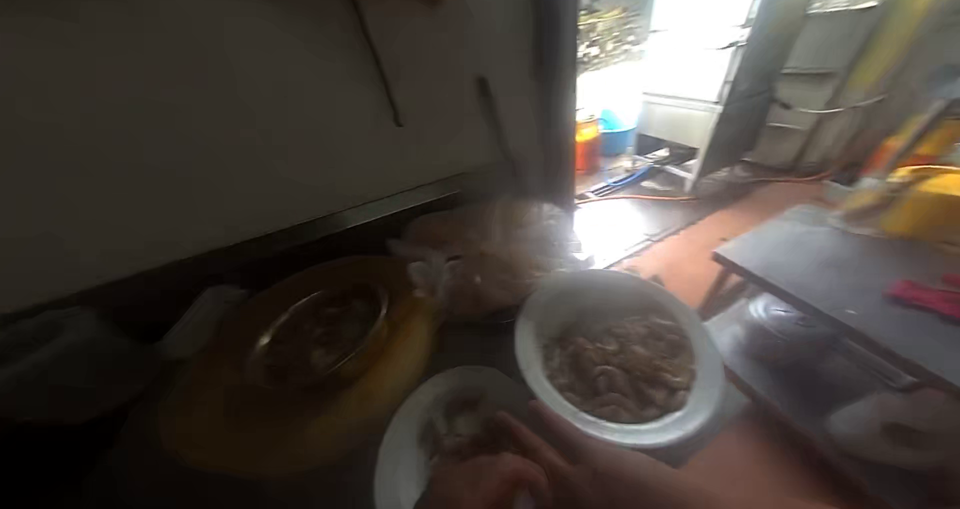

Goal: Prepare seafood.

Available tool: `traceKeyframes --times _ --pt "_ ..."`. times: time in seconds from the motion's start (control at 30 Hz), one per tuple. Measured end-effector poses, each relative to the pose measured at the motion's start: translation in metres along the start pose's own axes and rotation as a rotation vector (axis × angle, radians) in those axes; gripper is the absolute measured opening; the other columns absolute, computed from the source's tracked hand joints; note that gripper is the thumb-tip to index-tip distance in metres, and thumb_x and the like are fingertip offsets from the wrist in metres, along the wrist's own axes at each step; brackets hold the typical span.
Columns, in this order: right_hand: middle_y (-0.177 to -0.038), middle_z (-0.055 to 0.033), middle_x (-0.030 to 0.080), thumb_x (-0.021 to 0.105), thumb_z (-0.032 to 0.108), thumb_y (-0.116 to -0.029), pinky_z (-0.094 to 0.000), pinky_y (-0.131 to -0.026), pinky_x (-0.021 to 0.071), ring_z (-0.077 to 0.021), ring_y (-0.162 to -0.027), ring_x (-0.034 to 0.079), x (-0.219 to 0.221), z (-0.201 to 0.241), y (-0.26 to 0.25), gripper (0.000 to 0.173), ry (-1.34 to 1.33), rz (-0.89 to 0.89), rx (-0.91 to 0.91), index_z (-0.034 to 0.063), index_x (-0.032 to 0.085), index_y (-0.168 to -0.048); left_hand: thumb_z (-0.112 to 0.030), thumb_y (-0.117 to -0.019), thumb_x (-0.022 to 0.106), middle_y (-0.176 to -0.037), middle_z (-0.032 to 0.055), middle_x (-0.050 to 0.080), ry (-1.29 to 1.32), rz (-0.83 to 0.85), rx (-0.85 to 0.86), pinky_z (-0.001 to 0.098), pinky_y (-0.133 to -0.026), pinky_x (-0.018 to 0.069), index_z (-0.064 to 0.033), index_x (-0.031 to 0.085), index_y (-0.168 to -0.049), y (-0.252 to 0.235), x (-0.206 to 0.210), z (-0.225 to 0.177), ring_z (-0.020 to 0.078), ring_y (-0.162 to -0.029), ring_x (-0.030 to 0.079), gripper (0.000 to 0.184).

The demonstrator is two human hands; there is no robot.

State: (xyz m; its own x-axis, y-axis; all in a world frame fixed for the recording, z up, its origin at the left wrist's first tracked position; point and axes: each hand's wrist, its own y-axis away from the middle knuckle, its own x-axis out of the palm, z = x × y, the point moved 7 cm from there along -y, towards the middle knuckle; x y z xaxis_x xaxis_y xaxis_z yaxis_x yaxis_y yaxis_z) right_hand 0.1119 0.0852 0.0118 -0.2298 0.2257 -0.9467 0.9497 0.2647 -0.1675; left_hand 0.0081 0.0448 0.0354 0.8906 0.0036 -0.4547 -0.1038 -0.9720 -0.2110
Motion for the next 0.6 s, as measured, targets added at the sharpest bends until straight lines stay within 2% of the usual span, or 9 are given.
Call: traceKeyframes --times 0.03,0.1,0.17,0.27,0.3,0.37,0.43,0.5,0.6 --pt "-0.149 -0.0211 0.054 0.045 0.007 -0.1066 -0.069 -0.111 0.037 -0.0457 -0.148 0.037 0.003 0.002 -0.002 0.035 0.021 0.001 -0.013 0.0102 0.061 -0.138 -0.02 -0.0956 0.073 -0.073 0.007 0.062 -0.046 -0.033 0.009 0.0258 -0.055 0.0457 -0.0006 0.072 -0.105 0.004 -0.002 -0.003 0.0099 -0.058 0.051 0.022" --pt "-0.152 -0.0214 0.051 0.043 0.007 -0.1074 -0.0723 -0.111 0.0337 -0.0459 -0.15 0.033 0.011 0.007 -0.006 0.037 0.005 -0.021 -0.023 0.0093 0.058 -0.141 -0.021 -0.0962 0.072 -0.077 0.0092 0.066 -0.118 -0.037 0.018 0.0267 -0.058 0.0487 -0.0008 0.073 -0.103 0.011 -0.004 -0.005 0.0108 -0.06 0.054 0.021" --pt "-0.151 -0.0209 0.051 0.042 0.008 -0.1081 -0.0716 -0.111 0.0339 -0.0452 -0.149 0.034 0.015 0.012 -0.01 0.037 0.005 -0.014 -0.028 0.0089 0.055 -0.142 -0.021 -0.0975 0.07 -0.07 0.0085 0.059 -0.106 0.015 0.017 0.0276 -0.055 0.0434 -0.0001 0.069 -0.093 0.015 -0.003 -0.002 0.0121 -0.058 0.05 0.021" --pt "-0.148 -0.0226 0.054 0.044 0.009 -0.1073 -0.0713 -0.112 0.0333 -0.0481 -0.148 0.035 0.013 0.013 -0.014 0.037 -0.038 -0.031 -0.001 0.0102 0.06 -0.14 -0.022 -0.0974 0.07 -0.069 0.0073 0.056 -0.081 0.002 -0.018 0.0278 -0.055 0.0443 -0.0015 0.064 -0.08 0.021 -0.007 0.001 0.0128 -0.061 0.053 0.028" --pt "-0.15 -0.0237 0.052 0.044 0.008 -0.1072 -0.0722 -0.112 0.0323 -0.0492 -0.149 0.033 0.014 0.013 -0.015 0.037 -0.04 -0.029 0.007 0.01 0.059 -0.141 -0.024 -0.0963 0.072 -0.069 0.0068 0.056 -0.101 -0.03 -0.056 0.0275 -0.054 0.0444 -0.0016 0.065 -0.083 0.023 -0.009 0.001 0.0123 -0.06 0.052 0.027" --pt "-0.156 -0.025 0.044 0.042 0.007 -0.1079 -0.0727 -0.114 0.0268 -0.0472 -0.152 0.026 0.017 0.017 -0.015 0.04 -0.074 -0.056 0.048 0.0113 0.055 -0.145 -0.028 -0.0947 0.075 -0.066 0.0049 0.053 -0.16 -0.072 -0.12 0.0266 -0.051 0.04 -0.0022 0.069 -0.1 0.026 -0.01 -0.001 0.011 -0.055 0.046 0.027" --pt "-0.156 -0.024 0.045 0.043 0.01 -0.108 -0.073 -0.115 0.0241 -0.0455 -0.153 0.026 0.022 0.02 -0.012 0.039 -0.111 -0.13 0.072 0.0133 0.058 -0.144 -0.027 -0.0949 0.074 -0.07 0.0072 0.061 -0.202 -0.059 -0.098 0.0273 -0.054 0.0432 -0.0023 0.073 -0.108 0.026 -0.008 -0.004 0.012 -0.056 0.048 0.028" --pt "-0.156 -0.0213 0.046 0.042 0.011 -0.1085 -0.0731 -0.115 0.0251 -0.0446 -0.153 0.026 0.027 0.024 -0.01 0.039 -0.093 -0.127 0.065 0.0136 0.055 -0.145 -0.023 -0.0965 0.072 -0.076 0.0084 0.065 -0.187 0.024 -0.061 0.0273 -0.058 0.0464 -0.003 0.073 -0.101 0.023 -0.002 -0.003 0.0122 -0.061 0.053 0.021" --pt "-0.152 -0.0197 0.051 0.042 0.013 -0.1093 -0.0709 -0.116 0.0261 -0.0432 -0.151 0.031 0.029 0.028 -0.009 0.035 -0.145 -0.228 0.13 0.0135 0.057 -0.141 -0.023 -0.096 0.071 -0.068 0.0065 0.055 -0.162 0.141 -0.096 0.0279 -0.053 0.0401 -0.0037 0.066 -0.085 0.02 0.003 0.001 0.0128 -0.059 0.049 0.023"
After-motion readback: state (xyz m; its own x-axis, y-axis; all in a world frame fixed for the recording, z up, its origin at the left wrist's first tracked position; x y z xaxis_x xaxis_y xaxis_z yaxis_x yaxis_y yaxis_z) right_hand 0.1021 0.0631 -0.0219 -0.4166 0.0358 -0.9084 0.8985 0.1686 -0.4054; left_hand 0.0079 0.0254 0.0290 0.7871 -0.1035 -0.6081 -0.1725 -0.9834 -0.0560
